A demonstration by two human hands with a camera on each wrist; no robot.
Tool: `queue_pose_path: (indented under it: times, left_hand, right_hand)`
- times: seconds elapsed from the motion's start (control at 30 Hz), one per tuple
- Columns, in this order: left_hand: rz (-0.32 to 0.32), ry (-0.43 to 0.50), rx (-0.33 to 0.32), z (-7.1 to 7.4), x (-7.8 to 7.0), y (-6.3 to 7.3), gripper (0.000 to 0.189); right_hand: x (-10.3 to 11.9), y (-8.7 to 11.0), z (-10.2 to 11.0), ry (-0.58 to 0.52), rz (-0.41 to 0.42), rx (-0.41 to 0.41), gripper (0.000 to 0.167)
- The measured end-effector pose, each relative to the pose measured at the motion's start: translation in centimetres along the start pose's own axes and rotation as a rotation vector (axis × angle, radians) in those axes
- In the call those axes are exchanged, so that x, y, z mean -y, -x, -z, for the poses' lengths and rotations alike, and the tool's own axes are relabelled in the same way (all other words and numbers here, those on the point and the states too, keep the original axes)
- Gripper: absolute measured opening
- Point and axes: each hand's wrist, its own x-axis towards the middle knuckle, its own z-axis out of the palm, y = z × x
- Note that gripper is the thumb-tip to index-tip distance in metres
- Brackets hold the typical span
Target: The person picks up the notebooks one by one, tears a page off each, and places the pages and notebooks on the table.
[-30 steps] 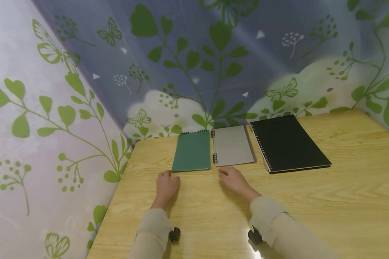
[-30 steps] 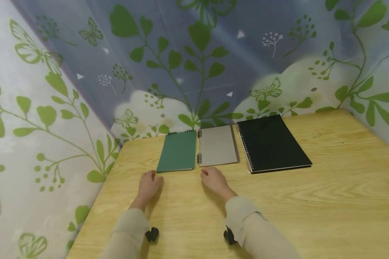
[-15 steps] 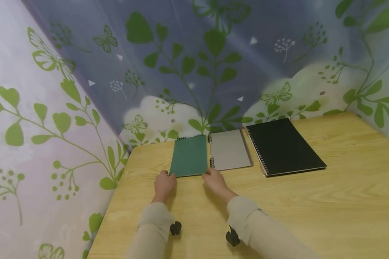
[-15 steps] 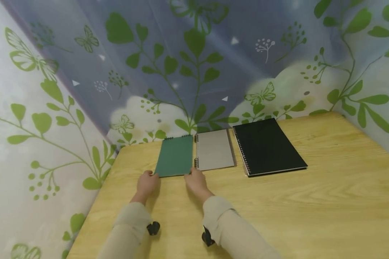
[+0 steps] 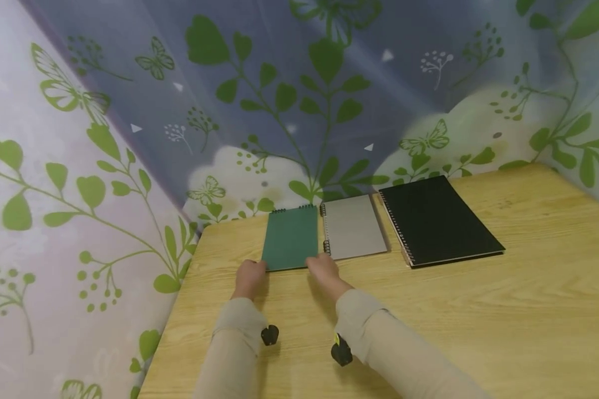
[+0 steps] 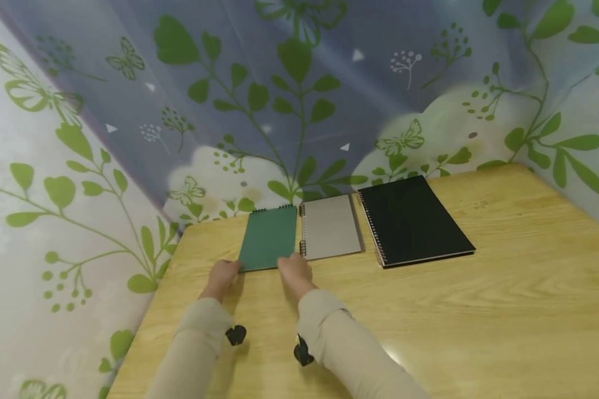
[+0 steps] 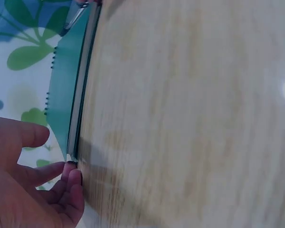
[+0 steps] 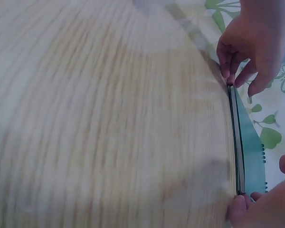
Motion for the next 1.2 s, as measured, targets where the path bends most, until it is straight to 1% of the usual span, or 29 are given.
queue_pose_path:
  times: [0.07,0.13,0.17,0.2,0.27,0.33,0.37,0.4,0.43,0.47,0.5,0.57,0.6,0.63,0.7,0.77,0.87,0.93,1.03,1.2]
  left_hand:
    - [0.01,-0.009,0.005,-0.1,0.1,-0.4,0.03]
    - [0.037,0.002,0.008,-0.3,0.0,-0.7,0.028]
    - [0.053,0.014,0.004,-0.4,0.1,-1.1,0.028]
    - [0.071,0.036,0.007,-0.7,0.4,-1.7,0.031]
    - [0.052,0.087,0.019,-0.7,0.9,-2.7,0.041]
    - [0.017,0.118,0.013,-2.1,3.6,-6.6,0.048]
    - [0.004,0.133,0.013,-2.7,4.8,-8.2,0.047]
    - [0.006,0.166,0.035,-3.0,5.4,-9.2,0.045]
    - [0.003,0.209,0.054,-3.1,5.7,-9.7,0.043]
    - [0.027,0.252,0.068,-3.3,5.8,-10.0,0.045]
    - [0.056,0.305,0.076,-3.4,5.7,-10.1,0.042]
    - [0.108,0.437,0.122,-1.9,3.1,-6.9,0.042]
    - [0.124,0.495,0.144,-1.2,1.9,-5.2,0.045]
    - [0.114,0.534,0.154,-0.6,1.1,-3.9,0.047]
    - [0.105,0.568,0.174,0.4,-0.3,-1.7,0.05]
    - [0.087,0.584,0.196,1.0,-1.0,-0.2,0.052]
    - [0.097,0.585,0.2,1.3,-1.6,0.9,0.049]
    - [0.097,0.608,0.201,1.1,-1.5,1.1,0.046]
    - [0.092,0.647,0.191,0.4,-1.0,0.7,0.042]
    - [0.073,0.671,0.161,-0.7,0.1,-0.3,0.039]
  right_hand:
    - [0.1,0.0,0.0,-0.021,-0.022,0.008,0.053]
    - [0.2,-0.1,0.1,-0.039,-0.043,0.015,0.052]
    - [0.2,-0.3,0.1,-0.053,-0.053,0.017,0.052]
    - [0.2,-0.4,0.2,-0.074,-0.063,0.019,0.052]
    - [0.2,-1.0,0.1,-0.124,-0.092,0.027,0.055]
    - [-0.1,-1.8,-0.1,-0.179,-0.104,0.039,0.06]
    - [-0.1,-2.1,-0.2,-0.213,-0.114,0.05,0.062]
    - [-0.2,-2.2,-0.2,-0.243,-0.125,0.069,0.064]
    - [-0.2,-2.3,-0.2,-0.264,-0.133,0.083,0.066]
    - [-0.1,-2.3,-0.1,-0.289,-0.14,0.097,0.068]
    - [0.1,-2.2,0.0,-0.31,-0.144,0.107,0.068]
    - [0.6,-1.7,0.4,-0.348,-0.153,0.123,0.067]
    - [0.7,-1.5,0.5,-0.359,-0.149,0.126,0.066]
    - [0.8,-1.5,0.6,-0.368,-0.141,0.123,0.064]
    - [0.7,-1.6,0.5,-0.381,-0.12,0.112,0.06]
    - [0.3,-2.0,0.4,-0.391,-0.103,0.1,0.055]
    - [-0.5,-2.6,0.1,-0.371,-0.074,0.053,0.047]
    - [-1.0,-2.8,0.0,-0.351,-0.051,0.02,0.044]
    - [-1.5,-2.9,0.1,-0.317,-0.009,-0.016,0.045]
    - [-1.7,-2.7,0.4,-0.298,0.04,-0.007,0.046]
